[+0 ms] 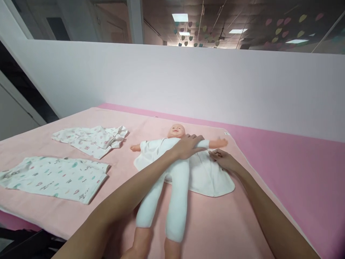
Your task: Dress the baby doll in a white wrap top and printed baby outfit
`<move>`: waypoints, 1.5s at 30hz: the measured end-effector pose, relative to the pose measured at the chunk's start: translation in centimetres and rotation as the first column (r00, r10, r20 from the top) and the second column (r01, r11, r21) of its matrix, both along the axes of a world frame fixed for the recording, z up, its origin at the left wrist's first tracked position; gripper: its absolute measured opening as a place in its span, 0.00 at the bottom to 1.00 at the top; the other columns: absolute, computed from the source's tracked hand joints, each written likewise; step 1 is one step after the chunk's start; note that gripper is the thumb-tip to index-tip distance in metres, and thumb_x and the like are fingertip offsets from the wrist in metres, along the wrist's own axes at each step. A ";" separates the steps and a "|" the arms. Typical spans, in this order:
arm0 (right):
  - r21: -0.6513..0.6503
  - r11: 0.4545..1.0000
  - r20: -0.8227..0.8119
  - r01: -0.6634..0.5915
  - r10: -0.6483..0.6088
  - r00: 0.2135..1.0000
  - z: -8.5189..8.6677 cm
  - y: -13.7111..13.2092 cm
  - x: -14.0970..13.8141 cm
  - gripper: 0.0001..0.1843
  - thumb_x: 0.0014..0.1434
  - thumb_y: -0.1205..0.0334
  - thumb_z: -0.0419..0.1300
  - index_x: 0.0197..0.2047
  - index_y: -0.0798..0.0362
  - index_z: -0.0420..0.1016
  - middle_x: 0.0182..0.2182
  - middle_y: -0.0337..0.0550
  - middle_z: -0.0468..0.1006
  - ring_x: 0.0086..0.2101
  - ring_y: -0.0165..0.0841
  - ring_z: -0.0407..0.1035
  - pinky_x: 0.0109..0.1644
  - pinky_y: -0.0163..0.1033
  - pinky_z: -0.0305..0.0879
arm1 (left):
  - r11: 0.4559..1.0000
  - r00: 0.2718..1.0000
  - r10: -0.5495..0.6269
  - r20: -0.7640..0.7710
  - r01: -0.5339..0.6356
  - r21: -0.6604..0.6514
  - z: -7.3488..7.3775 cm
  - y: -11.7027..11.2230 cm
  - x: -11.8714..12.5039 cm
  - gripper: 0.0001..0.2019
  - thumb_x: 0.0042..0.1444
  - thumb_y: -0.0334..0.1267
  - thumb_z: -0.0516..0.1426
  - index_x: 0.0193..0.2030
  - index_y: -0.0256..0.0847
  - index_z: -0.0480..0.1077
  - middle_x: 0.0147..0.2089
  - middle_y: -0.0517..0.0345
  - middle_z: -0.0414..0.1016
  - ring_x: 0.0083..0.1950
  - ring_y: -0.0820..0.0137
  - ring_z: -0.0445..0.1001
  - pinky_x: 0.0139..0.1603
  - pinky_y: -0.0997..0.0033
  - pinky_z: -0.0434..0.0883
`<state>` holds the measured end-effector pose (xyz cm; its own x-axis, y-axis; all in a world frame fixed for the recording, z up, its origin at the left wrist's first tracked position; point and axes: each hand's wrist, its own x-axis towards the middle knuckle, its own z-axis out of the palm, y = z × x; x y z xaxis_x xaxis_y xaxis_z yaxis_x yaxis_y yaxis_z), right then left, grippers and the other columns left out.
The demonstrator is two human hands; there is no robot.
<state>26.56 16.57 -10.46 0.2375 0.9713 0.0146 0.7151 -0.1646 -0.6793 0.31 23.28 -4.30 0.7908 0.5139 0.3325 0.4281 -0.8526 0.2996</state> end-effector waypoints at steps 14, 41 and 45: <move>0.070 0.998 0.840 0.006 -0.062 0.539 -1.2 -1.3 -9.1 0.18 0.74 0.64 0.47 0.57 0.64 0.72 0.49 0.66 0.79 0.49 0.53 0.72 0.52 0.52 0.60 | 0.989 0.992 0.129 0.017 -0.129 0.072 -0.7 -0.5 0.3 0.25 0.78 0.52 0.42 0.74 0.47 0.60 0.51 0.47 0.80 0.51 0.54 0.77 0.56 0.57 0.68; 0.056 0.998 0.091 -0.006 0.001 0.996 2.7 -1.4 -2.6 0.18 0.65 0.52 0.56 0.28 0.48 0.55 0.25 0.34 0.63 0.29 0.32 0.58 0.31 0.36 0.49 | 0.971 0.876 0.237 -0.419 -0.229 0.071 0.7 -0.1 4.2 0.16 0.61 0.42 0.62 0.55 0.43 0.78 0.55 0.38 0.82 0.64 0.42 0.70 0.66 0.39 0.60; 0.094 0.995 0.164 0.025 -0.040 0.986 2.5 -1.5 -3.8 0.17 0.68 0.53 0.53 0.28 0.48 0.57 0.26 0.36 0.67 0.30 0.33 0.60 0.33 0.36 0.51 | 0.977 0.894 0.214 -0.394 -0.206 0.062 -0.1 -0.2 4.3 0.17 0.62 0.43 0.62 0.56 0.45 0.78 0.55 0.39 0.81 0.64 0.42 0.69 0.65 0.40 0.61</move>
